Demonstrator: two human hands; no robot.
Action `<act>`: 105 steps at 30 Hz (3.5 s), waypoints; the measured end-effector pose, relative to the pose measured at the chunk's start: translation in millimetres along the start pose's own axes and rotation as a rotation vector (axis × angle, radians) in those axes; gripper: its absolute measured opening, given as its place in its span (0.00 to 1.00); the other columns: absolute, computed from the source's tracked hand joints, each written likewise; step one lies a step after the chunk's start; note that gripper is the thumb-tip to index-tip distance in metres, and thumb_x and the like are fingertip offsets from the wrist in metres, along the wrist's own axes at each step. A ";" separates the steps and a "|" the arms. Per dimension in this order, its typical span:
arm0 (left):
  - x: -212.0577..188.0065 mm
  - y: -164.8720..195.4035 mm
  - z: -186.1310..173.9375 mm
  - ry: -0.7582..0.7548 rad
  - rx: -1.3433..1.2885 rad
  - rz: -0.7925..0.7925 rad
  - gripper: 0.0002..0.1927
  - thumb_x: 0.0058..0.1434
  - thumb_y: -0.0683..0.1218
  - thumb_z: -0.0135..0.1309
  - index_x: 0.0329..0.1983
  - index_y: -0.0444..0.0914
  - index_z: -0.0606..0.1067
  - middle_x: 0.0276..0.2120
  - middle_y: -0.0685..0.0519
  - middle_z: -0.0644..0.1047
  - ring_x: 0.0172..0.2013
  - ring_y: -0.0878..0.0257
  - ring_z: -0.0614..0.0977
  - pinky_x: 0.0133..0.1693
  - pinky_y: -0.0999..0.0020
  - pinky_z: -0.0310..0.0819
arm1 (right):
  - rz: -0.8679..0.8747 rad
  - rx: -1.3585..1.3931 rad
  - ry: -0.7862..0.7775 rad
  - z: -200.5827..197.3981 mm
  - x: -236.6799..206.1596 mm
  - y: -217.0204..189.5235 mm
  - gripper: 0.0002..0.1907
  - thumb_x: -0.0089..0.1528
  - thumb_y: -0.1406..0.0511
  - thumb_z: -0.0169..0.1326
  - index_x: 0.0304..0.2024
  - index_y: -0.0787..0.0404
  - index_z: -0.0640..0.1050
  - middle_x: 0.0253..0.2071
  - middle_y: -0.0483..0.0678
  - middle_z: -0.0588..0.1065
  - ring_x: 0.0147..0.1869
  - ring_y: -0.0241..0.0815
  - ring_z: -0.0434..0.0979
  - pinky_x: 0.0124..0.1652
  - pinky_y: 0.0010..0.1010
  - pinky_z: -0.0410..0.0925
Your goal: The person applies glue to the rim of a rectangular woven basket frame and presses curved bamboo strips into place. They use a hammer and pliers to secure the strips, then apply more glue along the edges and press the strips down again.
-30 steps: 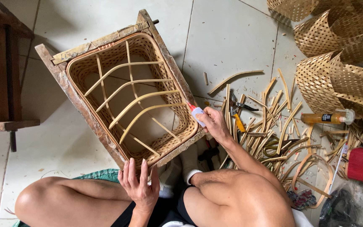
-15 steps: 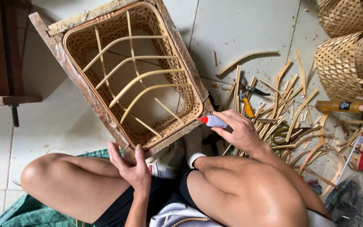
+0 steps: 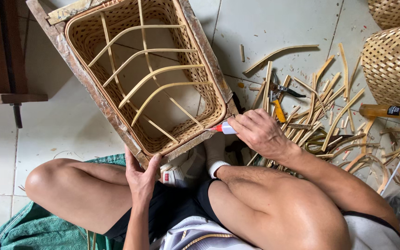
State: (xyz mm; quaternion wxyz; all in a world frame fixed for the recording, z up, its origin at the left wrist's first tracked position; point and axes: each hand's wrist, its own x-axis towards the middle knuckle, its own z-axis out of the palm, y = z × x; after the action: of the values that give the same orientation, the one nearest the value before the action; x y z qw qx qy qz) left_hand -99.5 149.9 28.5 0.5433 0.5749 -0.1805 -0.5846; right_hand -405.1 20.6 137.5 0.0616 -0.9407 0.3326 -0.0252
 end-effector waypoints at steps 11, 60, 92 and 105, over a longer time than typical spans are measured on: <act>5.3 8.5 -6.8 -0.081 0.088 0.027 0.47 0.59 0.36 0.60 0.79 0.35 0.51 0.62 0.45 0.71 0.57 0.58 0.77 0.57 0.64 0.76 | -0.053 -0.198 -0.029 -12.1 -10.0 28.0 0.17 0.60 0.68 0.62 0.51 0.66 0.80 0.40 0.45 0.77 0.44 0.40 0.74 0.45 0.34 0.64; 26.9 -0.8 -34.4 -0.093 -0.128 -0.058 0.50 0.56 0.37 0.61 0.78 0.35 0.49 0.76 0.44 0.55 0.71 0.56 0.63 0.67 0.57 0.65 | -0.362 0.105 -0.097 15.6 103.1 -65.1 0.14 0.53 0.68 0.62 0.40 0.66 0.77 0.35 0.49 0.74 0.42 0.44 0.74 0.43 0.35 0.66; 56.7 -2.1 -53.7 0.013 -0.305 -0.095 0.35 0.59 0.36 0.61 0.70 0.27 0.64 0.64 0.41 0.72 0.58 0.59 0.78 0.59 0.65 0.75 | -0.918 -0.332 0.098 23.0 257.2 -65.3 0.09 0.60 0.65 0.58 0.40 0.61 0.81 0.44 0.44 0.73 0.53 0.41 0.74 0.63 0.35 0.66; 57.9 16.3 -51.4 0.016 -0.306 -0.131 0.36 0.59 0.36 0.61 0.70 0.26 0.63 0.62 0.41 0.74 0.55 0.59 0.79 0.57 0.65 0.77 | -0.924 -0.452 0.086 3.6 304.2 -65.4 0.10 0.58 0.64 0.58 0.41 0.59 0.83 0.42 0.41 0.71 0.53 0.38 0.73 0.66 0.33 0.63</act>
State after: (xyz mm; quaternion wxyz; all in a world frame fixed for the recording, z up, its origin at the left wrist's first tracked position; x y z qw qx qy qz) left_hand -33.3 116.7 0.6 0.5869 0.5005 -0.0472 -0.6347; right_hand -127.5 -120.0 144.5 -0.1748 -0.9774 -0.1181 -0.0160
